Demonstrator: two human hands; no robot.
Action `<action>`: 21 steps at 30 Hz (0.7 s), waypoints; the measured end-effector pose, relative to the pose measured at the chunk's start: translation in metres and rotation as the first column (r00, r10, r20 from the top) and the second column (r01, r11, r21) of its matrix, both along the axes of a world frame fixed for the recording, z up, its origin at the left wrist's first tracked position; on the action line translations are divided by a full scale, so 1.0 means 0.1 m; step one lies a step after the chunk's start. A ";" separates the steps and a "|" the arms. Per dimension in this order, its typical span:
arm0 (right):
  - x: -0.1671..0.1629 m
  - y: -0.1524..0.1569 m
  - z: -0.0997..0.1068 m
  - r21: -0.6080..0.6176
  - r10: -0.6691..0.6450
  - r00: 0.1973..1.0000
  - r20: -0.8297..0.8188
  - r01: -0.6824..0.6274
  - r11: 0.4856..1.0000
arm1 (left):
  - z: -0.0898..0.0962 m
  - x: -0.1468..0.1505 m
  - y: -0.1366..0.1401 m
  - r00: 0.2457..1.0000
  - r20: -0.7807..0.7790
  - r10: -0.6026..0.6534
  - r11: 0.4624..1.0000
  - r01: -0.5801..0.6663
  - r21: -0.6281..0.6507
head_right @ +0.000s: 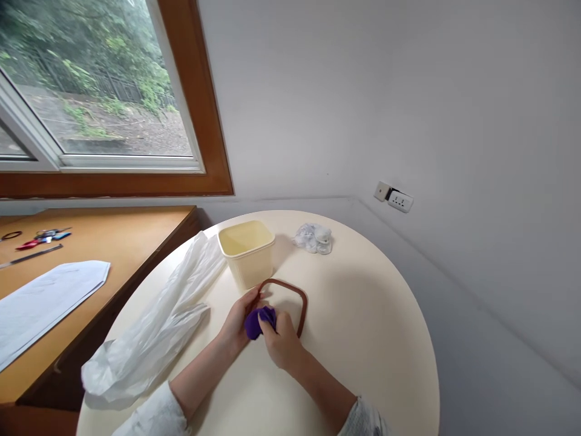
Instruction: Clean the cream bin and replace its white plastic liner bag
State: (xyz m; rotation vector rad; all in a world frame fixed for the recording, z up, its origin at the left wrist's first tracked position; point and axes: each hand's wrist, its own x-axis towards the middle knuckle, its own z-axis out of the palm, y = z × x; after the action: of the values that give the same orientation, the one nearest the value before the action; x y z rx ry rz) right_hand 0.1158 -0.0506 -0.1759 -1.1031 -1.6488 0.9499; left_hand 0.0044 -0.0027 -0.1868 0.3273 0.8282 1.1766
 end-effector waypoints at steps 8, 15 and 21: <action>0.23 -0.12 -0.01 0.159 -0.110 0.723 0.682 0.000 0.987 | -0.04 0.00 0.01 1.000 -0.018 0.022 0.999 -0.021 0.042; 0.44 -0.13 -0.08 0.147 -0.163 0.491 0.856 0.072 0.987 | 0.00 0.00 -0.02 0.990 -0.101 -0.103 0.986 0.115 0.117; 0.97 0.05 0.08 0.189 -0.328 0.278 0.903 0.429 0.883 | 0.01 -0.01 -0.02 0.968 -0.184 -0.170 0.973 0.194 0.126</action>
State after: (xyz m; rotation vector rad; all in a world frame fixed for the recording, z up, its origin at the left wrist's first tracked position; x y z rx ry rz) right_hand 0.2130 -0.0460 -0.1679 -2.2587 -1.9928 -0.0507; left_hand 0.0030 -0.0044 -0.1859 0.6189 0.8455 1.0469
